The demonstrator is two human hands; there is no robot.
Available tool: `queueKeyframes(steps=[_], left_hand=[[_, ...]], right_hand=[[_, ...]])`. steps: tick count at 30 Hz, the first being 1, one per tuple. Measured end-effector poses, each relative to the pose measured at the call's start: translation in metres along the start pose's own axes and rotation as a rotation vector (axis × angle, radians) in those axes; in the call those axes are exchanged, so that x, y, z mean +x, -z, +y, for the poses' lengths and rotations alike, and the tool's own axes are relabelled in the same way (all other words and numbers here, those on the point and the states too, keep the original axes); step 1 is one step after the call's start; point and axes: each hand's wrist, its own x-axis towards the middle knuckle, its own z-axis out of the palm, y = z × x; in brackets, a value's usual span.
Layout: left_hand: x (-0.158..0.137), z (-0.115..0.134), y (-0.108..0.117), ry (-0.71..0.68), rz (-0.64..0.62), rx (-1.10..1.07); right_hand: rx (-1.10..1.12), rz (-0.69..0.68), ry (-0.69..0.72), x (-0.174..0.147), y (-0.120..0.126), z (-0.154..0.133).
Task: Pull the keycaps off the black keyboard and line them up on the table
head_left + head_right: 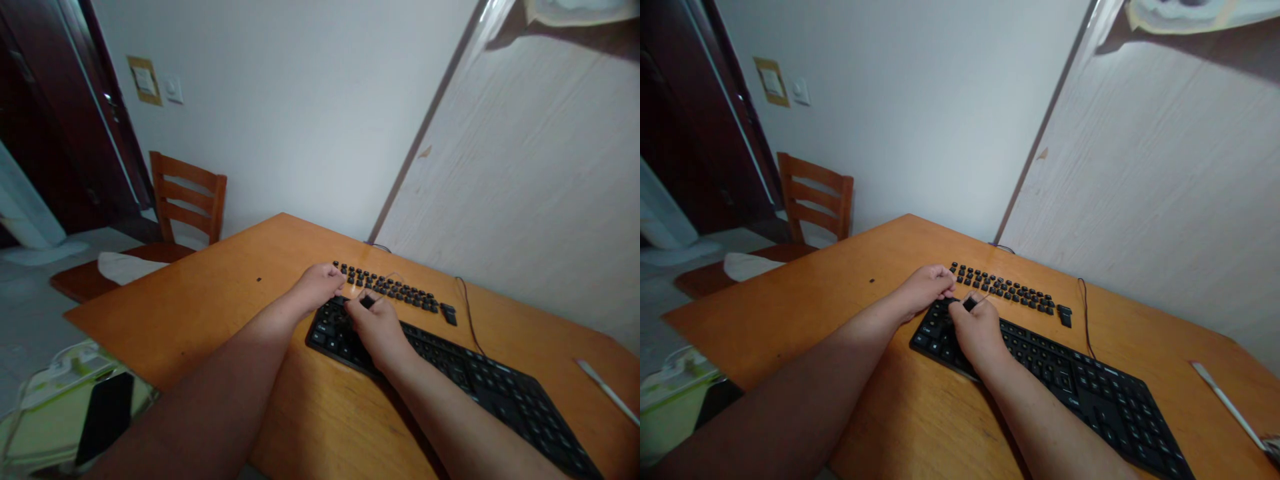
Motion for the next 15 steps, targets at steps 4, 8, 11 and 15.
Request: queueKeyframes(steps=[4, 8, 11, 15], left_hand=[[0.000, 0.000, 0.000, -0.005, 0.002, 0.011], [-0.001, 0.002, 0.000, 0.006, -0.006, 0.002], [-0.003, 0.006, 0.000, 0.006, -0.004, -0.008], [-0.007, 0.014, -0.001, 0.007, 0.004, -0.023]], right_hand=[[0.040, 0.003, -0.017, 0.000, 0.001, -0.004], [0.092, 0.021, -0.024, 0.002, 0.003, -0.003], [0.136, 0.059, -0.050, 0.004, 0.004, 0.000], [0.214, 0.106, -0.090, 0.009, 0.007, -0.001]])
